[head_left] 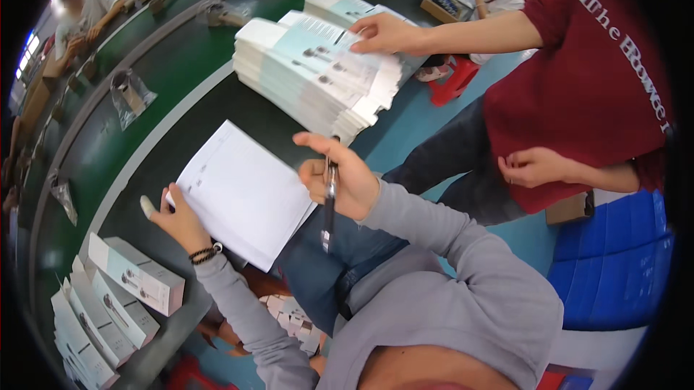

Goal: Folding and stacking product packaging boxes at an assembly line station.

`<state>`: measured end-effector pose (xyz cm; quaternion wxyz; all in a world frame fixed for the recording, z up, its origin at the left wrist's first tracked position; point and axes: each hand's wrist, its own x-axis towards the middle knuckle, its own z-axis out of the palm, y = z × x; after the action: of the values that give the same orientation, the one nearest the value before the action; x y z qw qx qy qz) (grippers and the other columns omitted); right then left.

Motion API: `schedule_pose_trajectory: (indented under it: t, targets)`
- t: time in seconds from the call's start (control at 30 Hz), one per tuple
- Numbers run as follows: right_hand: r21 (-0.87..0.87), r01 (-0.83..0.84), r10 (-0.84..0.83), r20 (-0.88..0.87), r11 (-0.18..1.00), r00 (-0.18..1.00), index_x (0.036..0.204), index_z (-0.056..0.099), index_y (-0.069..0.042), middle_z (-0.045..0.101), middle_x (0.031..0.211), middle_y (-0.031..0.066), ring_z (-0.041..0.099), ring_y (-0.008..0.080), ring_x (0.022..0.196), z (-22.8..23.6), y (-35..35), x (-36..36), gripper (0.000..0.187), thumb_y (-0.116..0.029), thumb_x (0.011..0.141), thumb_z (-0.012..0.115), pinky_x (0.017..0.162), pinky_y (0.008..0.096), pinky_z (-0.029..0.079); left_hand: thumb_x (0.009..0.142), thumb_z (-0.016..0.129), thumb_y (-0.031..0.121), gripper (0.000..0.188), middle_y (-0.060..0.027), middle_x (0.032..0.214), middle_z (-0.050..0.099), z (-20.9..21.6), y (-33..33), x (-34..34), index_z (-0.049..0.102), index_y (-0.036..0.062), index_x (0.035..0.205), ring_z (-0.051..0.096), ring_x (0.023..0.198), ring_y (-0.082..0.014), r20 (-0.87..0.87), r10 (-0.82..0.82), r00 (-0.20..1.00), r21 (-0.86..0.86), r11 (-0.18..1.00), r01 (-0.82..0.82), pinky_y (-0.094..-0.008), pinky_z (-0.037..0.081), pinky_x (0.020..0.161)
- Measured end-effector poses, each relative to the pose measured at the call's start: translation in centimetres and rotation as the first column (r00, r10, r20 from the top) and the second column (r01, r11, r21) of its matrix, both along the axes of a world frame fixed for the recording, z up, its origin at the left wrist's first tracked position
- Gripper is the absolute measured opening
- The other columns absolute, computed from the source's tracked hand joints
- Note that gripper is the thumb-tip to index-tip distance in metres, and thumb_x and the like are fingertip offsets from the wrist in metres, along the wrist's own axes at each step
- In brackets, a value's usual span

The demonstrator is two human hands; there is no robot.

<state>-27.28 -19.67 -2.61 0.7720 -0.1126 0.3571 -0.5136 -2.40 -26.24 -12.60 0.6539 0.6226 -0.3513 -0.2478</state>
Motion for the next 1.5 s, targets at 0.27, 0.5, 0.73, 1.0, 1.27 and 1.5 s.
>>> schedule_pose_trajectory:
  t: [0.27,0.5,0.73,1.0,1.27,1.5]
  targets:
    - [-0.05,-0.155,0.16,0.125,0.987,0.979,0.11,0.051,-0.012,0.063,0.086,0.0093,0.06,0.0127,0.058,-4.4,-6.2,-1.2,0.03,-0.034,0.095,0.039,0.043,0.0177,0.041,0.073,0.067,0.011,0.063,-0.0181,0.131,0.039,2.6,6.4,-5.0,0.039,-0.001,0.128,0.033,0.126,-0.0344,0.524,-0.36,0.772,0.09,0.924,0.371,-0.0444,0.022,0.104]
    - [-0.173,-0.228,0.275,0.338,0.958,0.9,0.091,0.05,-0.013,0.058,0.094,0.0075,0.054,0.0102,0.062,-5.5,-9.6,1.6,0.004,-0.01,0.088,0.05,0.049,0.0183,0.04,0.063,0.075,0.029,0.073,-0.0113,0.132,0.041,3.1,9.4,-5.8,0.046,0.0052,0.125,0.025,0.129,-0.0411,0.629,-0.678,0.38,0.53,0.732,0.428,-0.0665,0.014,0.096]
    - [-0.327,-0.243,0.311,0.178,0.913,0.934,0.096,0.05,-0.01,0.056,0.096,0.0079,0.057,0.0153,0.082,-5.2,-13.0,3.4,0.009,-0.007,0.087,0.049,0.049,0.0188,0.04,0.063,0.074,0.037,0.07,-0.0123,0.131,0.042,1.2,5.7,-5.1,0.05,0.0052,0.12,0.031,0.123,-0.0412,0.731,-0.552,0.401,0.361,0.812,0.459,-0.0551,0.026,0.093]
    - [-0.417,-0.328,0.262,-0.207,0.848,0.943,0.095,0.05,-0.013,0.062,0.088,0.0015,0.06,0.0103,0.072,-5.1,-15.7,7.4,0.006,-0.017,0.092,0.047,0.053,0.0206,0.041,0.061,0.066,0.053,0.072,-0.0104,0.114,0.046,2.5,5.6,-3.7,0.053,0.0055,0.112,0.042,0.108,-0.0271,0.665,-0.623,0.41,0.432,0.77,0.47,-0.0506,0.029,0.084]
    - [-0.434,-0.393,0.041,-0.628,0.811,0.777,0.075,0.042,-0.01,0.06,0.062,0.0096,0.047,0.0074,0.041,-9.0,-18.4,10.7,0.02,-0.011,0.082,0.061,0.033,0.0184,0.027,0.062,0.07,0.018,0.042,-0.0177,0.106,0.048,0.9,1.9,-4.5,0.057,0.0042,0.1,0.044,0.111,-0.0358,0.737,-0.527,0.424,0.339,0.83,0.443,-0.0484,0.037,0.086]
    - [-0.51,-0.463,-0.049,-0.708,0.725,0.704,0.072,0.039,-0.008,0.062,0.068,0.0143,0.057,0.0104,0.05,-9.7,-18.2,10.4,0.025,0.0,0.078,0.062,0.036,0.0193,0.035,0.06,0.072,0.02,0.058,-0.0153,0.108,0.046,2.3,2.3,-2.8,0.052,0.0059,0.112,0.039,0.116,-0.0337,0.683,-0.653,0.328,0.511,0.748,0.424,-0.0465,0.034,0.09]
